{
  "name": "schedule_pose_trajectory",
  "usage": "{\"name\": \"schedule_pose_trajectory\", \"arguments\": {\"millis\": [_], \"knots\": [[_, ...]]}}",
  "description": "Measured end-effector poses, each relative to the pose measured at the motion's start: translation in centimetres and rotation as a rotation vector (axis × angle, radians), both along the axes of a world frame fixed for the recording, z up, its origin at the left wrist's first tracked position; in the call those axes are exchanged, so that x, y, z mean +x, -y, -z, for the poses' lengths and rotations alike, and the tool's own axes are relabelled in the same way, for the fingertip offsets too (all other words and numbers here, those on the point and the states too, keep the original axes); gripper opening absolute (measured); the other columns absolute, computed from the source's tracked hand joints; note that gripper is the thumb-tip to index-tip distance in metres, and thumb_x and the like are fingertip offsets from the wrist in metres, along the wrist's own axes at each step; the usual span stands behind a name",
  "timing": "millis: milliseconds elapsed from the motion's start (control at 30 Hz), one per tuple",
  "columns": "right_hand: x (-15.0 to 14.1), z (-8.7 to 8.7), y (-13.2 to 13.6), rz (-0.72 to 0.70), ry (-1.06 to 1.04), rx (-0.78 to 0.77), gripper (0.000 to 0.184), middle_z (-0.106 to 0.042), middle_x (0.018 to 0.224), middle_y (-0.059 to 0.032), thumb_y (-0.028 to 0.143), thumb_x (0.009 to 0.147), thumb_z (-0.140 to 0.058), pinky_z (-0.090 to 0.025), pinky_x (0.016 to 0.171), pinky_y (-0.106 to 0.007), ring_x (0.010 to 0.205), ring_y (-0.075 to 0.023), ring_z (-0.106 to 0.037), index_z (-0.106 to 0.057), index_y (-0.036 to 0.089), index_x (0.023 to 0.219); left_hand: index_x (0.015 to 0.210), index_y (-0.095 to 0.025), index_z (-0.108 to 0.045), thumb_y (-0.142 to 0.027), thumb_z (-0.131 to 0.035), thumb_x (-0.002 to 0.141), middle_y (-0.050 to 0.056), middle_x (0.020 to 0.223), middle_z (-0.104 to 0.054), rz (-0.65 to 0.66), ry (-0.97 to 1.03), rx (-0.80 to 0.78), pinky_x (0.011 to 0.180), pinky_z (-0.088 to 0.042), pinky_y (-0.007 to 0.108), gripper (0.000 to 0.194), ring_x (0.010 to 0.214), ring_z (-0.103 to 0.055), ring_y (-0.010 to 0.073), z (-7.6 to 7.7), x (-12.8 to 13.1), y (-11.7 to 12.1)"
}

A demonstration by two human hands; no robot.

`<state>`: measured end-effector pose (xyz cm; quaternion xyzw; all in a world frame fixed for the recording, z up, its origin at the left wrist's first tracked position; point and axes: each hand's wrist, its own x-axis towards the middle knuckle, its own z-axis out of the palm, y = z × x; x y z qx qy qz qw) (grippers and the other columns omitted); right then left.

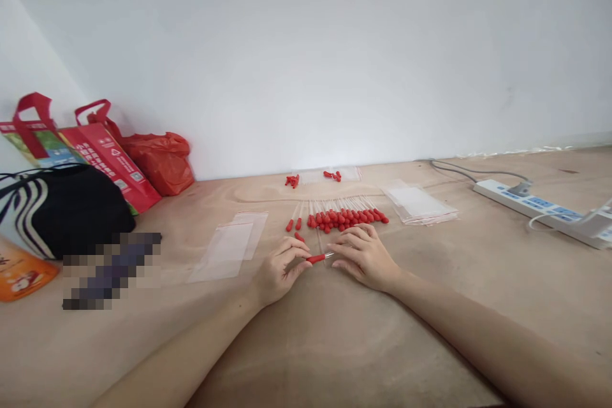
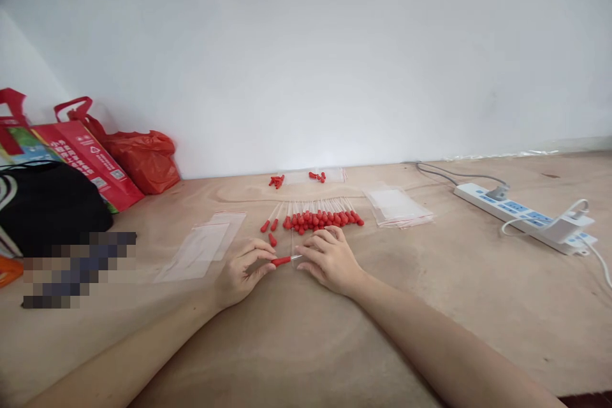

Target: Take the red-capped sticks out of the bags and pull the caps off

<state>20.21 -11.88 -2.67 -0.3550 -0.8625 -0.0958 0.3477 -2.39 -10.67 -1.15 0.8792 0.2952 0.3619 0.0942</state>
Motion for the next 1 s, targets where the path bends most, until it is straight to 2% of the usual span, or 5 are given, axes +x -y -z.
{"name": "schedule_pose_trajectory", "arguments": {"millis": [167,333,500,667,1000], "knots": [[-0.5,0.1,-0.1,-0.007,0.014,0.017,0.020,-0.059,0.068,-0.0017,0.030,0.086,-0.045,-0.030,0.079,-0.036,0.075,-0.0146,-0.049,-0.063,0.025,0.092,0.088,-0.019,-0.059,-0.024,-0.049,0.081,0.007,0.091,-0.061,0.025,-0.040,0.026,0.081,-0.045,0.033,0.013,0.088,-0.056,0.0170,-0.2,0.3,0.3],[-1.0,-0.1,0.0,-0.006,0.027,0.092,0.022,-0.055,0.065,-0.0016,0.029,0.086,-0.042,-0.031,0.076,-0.034,0.069,-0.0139,-0.045,-0.063,0.021,0.091,0.104,-0.018,-0.056,-0.029,-0.054,0.080,0.008,0.103,-0.061,0.047,-0.100,0.097,0.090,-0.041,0.037,0.027,0.101,-0.052,0.0196,0.1,1.0,0.0],[-1.3,-0.4,0.1,-0.030,0.056,0.130,0.021,-0.054,0.062,-0.0012,0.025,0.086,-0.042,-0.029,0.075,-0.034,0.067,-0.0138,-0.042,-0.062,0.020,0.082,0.093,-0.020,-0.060,-0.022,-0.047,0.084,0.003,0.092,-0.066,0.019,-0.129,0.144,0.089,-0.040,0.036,0.016,0.094,-0.055,0.0172,0.4,1.4,0.0],[-1.2,-0.4,0.3,-0.052,0.066,0.149,0.020,-0.053,0.059,-0.0007,0.023,0.085,-0.043,-0.028,0.074,-0.033,0.067,-0.0137,-0.040,-0.060,0.019,0.075,0.081,-0.020,-0.061,-0.023,-0.044,0.085,0.003,0.079,-0.067,-0.018,-0.185,0.177,0.085,-0.040,0.037,0.018,0.085,-0.058,0.0178,0.3,1.2,0.3],[-1.2,-0.4,0.6,-0.090,0.032,0.166,0.024,-0.049,0.054,0.0003,0.023,0.084,-0.043,-0.028,0.074,-0.032,0.064,-0.0125,-0.039,-0.058,0.016,0.066,0.078,-0.018,-0.058,-0.016,-0.045,0.084,0.001,0.073,-0.064,0.051,-0.125,0.222,0.080,-0.042,0.034,0.014,0.080,-0.056,0.0160,0.4,1.1,0.4]]}}
